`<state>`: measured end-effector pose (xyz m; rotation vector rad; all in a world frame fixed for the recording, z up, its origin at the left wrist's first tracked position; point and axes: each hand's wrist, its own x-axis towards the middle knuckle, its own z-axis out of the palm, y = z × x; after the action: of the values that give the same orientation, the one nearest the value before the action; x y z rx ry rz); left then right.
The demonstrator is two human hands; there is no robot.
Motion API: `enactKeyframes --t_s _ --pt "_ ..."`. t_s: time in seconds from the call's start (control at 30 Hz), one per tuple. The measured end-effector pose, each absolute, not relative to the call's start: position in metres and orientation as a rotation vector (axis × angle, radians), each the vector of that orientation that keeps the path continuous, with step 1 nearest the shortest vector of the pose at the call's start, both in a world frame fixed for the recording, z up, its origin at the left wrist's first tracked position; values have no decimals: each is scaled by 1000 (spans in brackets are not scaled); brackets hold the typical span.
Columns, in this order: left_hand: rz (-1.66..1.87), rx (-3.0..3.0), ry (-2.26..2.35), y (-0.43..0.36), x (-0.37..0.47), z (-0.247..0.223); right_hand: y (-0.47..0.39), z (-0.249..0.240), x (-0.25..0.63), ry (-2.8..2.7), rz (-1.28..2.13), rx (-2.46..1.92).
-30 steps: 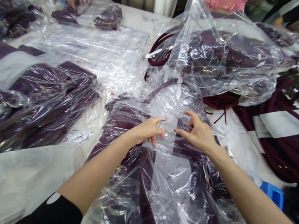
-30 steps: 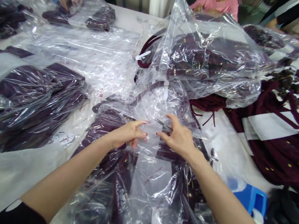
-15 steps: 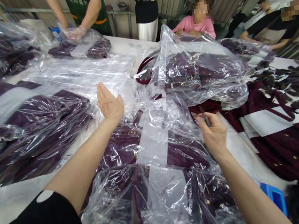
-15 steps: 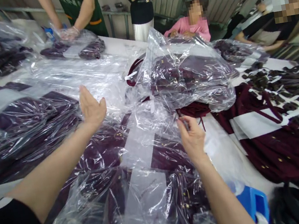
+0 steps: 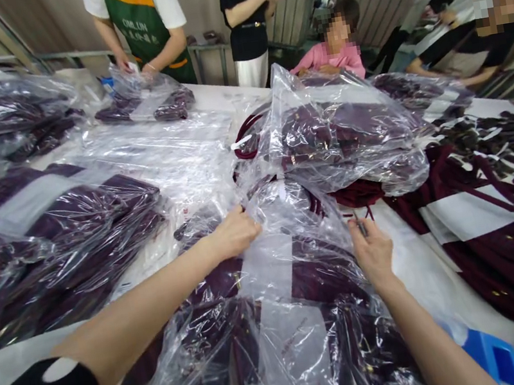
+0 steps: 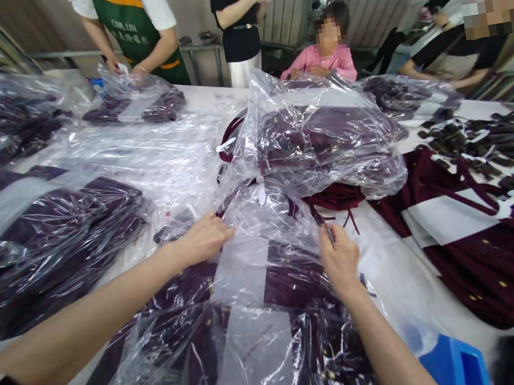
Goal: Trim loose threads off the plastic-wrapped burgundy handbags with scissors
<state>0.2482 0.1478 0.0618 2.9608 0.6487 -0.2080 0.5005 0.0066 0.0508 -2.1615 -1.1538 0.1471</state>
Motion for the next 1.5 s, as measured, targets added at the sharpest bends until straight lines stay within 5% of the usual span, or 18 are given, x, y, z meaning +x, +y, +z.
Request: enactKeyframes --t_s 0.2,0.57,0.97,1.1,1.27,1.5 --pt "-243 2955 209 75 205 83 36 78 423 -1659 476 -1573" --pt "-405 2236 1416 125 155 88 -10 23 402 -2014 1062 -1827" --pt "-51 2255 1689 151 249 26 -20 31 425 -2022 758 -2343" --pt "155 2640 1333 141 262 10 -19 43 462 -1783 629 -2709" --pt "-123 2621 850 130 309 2 -24 50 479 -1477 602 -2722" --pt "-463 2406 866 135 352 20 -33 50 492 -1402 419 -2740"
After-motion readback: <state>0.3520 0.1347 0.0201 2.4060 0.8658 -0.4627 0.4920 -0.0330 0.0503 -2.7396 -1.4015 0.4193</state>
